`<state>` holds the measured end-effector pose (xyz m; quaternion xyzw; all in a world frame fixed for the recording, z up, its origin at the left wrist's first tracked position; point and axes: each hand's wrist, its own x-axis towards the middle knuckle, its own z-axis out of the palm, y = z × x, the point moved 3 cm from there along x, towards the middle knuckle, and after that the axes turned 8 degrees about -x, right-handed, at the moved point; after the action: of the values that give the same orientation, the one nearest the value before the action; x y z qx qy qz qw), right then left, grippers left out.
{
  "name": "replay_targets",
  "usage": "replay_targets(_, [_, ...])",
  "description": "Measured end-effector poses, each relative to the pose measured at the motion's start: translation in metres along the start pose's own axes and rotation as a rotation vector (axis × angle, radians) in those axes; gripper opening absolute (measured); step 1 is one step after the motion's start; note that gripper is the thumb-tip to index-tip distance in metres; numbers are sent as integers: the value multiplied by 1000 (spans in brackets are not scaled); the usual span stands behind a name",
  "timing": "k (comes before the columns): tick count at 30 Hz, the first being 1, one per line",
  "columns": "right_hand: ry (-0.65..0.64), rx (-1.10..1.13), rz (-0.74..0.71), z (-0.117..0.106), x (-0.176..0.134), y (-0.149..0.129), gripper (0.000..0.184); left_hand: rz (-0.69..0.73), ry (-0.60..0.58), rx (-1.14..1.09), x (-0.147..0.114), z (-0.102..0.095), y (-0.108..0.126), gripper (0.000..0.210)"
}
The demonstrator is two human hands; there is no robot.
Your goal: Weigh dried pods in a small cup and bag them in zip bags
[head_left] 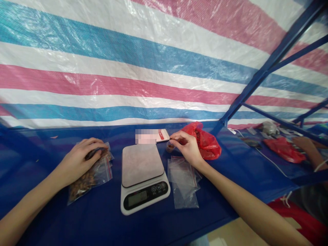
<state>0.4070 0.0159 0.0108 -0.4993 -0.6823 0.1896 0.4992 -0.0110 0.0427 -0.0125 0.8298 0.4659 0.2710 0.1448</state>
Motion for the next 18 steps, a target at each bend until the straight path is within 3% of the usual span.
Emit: replay_targets(18, [-15,207,82,9,6,2,19,34,12,5,0,0,1,35])
